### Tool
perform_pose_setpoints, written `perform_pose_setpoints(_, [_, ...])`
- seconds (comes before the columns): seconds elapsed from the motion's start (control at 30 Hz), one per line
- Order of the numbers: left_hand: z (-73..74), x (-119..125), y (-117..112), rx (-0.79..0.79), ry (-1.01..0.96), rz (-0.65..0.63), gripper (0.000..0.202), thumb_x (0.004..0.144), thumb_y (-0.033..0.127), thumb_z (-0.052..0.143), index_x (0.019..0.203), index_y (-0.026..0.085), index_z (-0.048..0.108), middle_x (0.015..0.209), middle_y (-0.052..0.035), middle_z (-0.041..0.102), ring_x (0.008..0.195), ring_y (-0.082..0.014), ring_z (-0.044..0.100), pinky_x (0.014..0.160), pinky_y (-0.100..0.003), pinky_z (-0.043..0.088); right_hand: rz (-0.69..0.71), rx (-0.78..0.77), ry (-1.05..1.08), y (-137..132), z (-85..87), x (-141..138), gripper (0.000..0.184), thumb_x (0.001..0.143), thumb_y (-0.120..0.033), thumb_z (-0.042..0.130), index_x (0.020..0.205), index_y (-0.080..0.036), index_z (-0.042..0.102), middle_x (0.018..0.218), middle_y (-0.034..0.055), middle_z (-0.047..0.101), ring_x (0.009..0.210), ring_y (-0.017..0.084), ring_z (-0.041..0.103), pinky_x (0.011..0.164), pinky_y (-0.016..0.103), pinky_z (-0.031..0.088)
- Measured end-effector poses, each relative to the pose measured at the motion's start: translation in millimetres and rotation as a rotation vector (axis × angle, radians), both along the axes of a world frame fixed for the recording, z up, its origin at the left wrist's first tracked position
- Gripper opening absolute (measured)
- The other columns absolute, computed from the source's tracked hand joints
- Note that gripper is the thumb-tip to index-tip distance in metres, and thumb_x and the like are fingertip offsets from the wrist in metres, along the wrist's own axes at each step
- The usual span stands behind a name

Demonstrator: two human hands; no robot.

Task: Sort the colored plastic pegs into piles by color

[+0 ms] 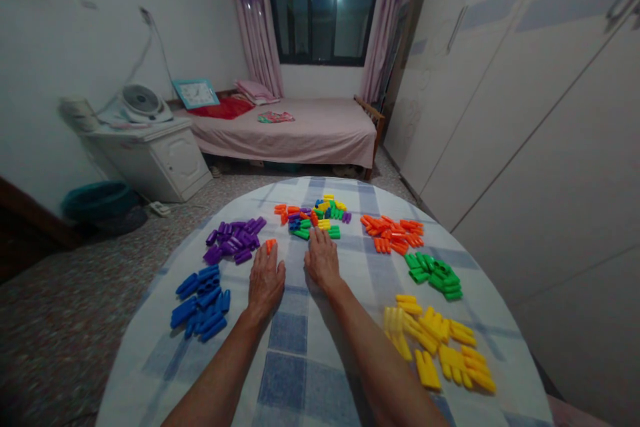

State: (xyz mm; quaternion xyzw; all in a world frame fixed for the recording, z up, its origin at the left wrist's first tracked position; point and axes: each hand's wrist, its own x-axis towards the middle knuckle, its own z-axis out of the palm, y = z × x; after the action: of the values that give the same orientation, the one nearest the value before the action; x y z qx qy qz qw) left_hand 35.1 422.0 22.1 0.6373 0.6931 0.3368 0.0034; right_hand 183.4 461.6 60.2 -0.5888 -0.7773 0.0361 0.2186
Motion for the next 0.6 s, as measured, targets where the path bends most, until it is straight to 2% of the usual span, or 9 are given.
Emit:
perform_pose_setpoints(0.07, [0.8, 0, 0, -0.003, -0.013, -0.012, 0.047, 0.089, 0.024, 0.039, 0.134, 0.012, 0.048, 0.14, -0.0156, 0.047, 0.135, -0.0294, 0.036, 0.112, -0.048, 0.033, -0.028, -0.014, -0.013, 3, -4.6, -3, 0.054, 0.085, -0.018, 0.049, 0.138, -0.012, 0.041, 0.145, 0.0139, 0.039, 0.134, 0.027, 0.03, 0.105, 0.042, 0.032])
perform_pose_setpoints(0.17, [7.2, 0, 0, -0.019, -0.044, -0.053, 0.038, 0.091, 0.026, 0.038, 0.121, 0.015, 0.058, 0.126, -0.0133, 0.057, 0.128, -0.0271, 0.043, 0.11, -0.046, 0.036, -0.079, 0.007, 0.004, 0, -7.1, -6, 0.039, 0.086, -0.022, 0.05, 0.124, -0.015, 0.052, 0.134, 0.0132, 0.048, 0.126, 0.025, 0.038, 0.1, 0.039, 0.034])
perform_pose_setpoints(0.23, [11.8, 0, 0, 0.007, -0.08, -0.072, 0.037, 0.091, 0.025, 0.036, 0.118, 0.015, 0.06, 0.125, -0.0133, 0.057, 0.126, -0.025, 0.045, 0.11, -0.044, 0.036, -0.121, 0.003, 0.024, -4, -5.5, -8, 0.029, 0.086, -0.024, 0.052, 0.114, -0.017, 0.056, 0.122, 0.0122, 0.053, 0.115, 0.024, 0.044, 0.095, 0.037, 0.036])
perform_pose_setpoints(0.3, [13.4, -1, 1, 0.051, -0.138, -0.057, 0.039, 0.092, 0.025, 0.035, 0.122, 0.014, 0.057, 0.134, -0.0139, 0.051, 0.13, -0.0249, 0.041, 0.113, -0.044, 0.033, -0.155, -0.021, 0.05, -8, -3.0, -13, 0.026, 0.086, -0.026, 0.052, 0.11, -0.017, 0.058, 0.114, 0.0118, 0.055, 0.109, 0.024, 0.046, 0.091, 0.036, 0.037])
perform_pose_setpoints(0.4, [8.7, -5, 5, 0.091, -0.286, -0.025, 0.045, 0.094, 0.03, 0.031, 0.129, 0.013, 0.053, 0.144, -0.0143, 0.041, 0.137, -0.0255, 0.033, 0.116, -0.046, 0.028, -0.167, -0.042, 0.096, -11, -1.3, -27, 0.029, 0.086, -0.029, 0.052, 0.113, -0.019, 0.058, 0.113, 0.011, 0.054, 0.108, 0.024, 0.046, 0.089, 0.035, 0.037])
perform_pose_setpoints(0.5, [1.9, -10, 8, 0.114, -0.45, 0.024, 0.049, 0.095, 0.037, 0.028, 0.129, 0.012, 0.052, 0.141, -0.0156, 0.044, 0.135, -0.0239, 0.038, 0.116, -0.043, 0.028, -0.132, -0.01, 0.107, -13, -2.8, -47, 0.034, 0.087, -0.034, 0.053, 0.12, -0.024, 0.056, 0.119, 0.0093, 0.052, 0.113, 0.024, 0.043, 0.093, 0.038, 0.033])
perform_pose_setpoints(0.6, [-0.3, -13, 10, 0.113, -0.505, 0.045, 0.051, 0.095, 0.04, 0.028, 0.127, 0.01, 0.054, 0.138, -0.0165, 0.047, 0.134, -0.0235, 0.039, 0.116, -0.041, 0.028, -0.097, 0.009, 0.073, -13, -4.8, -66, 0.04, 0.088, -0.041, 0.053, 0.127, -0.03, 0.052, 0.125, 0.0087, 0.05, 0.117, 0.026, 0.041, 0.094, 0.042, 0.03])
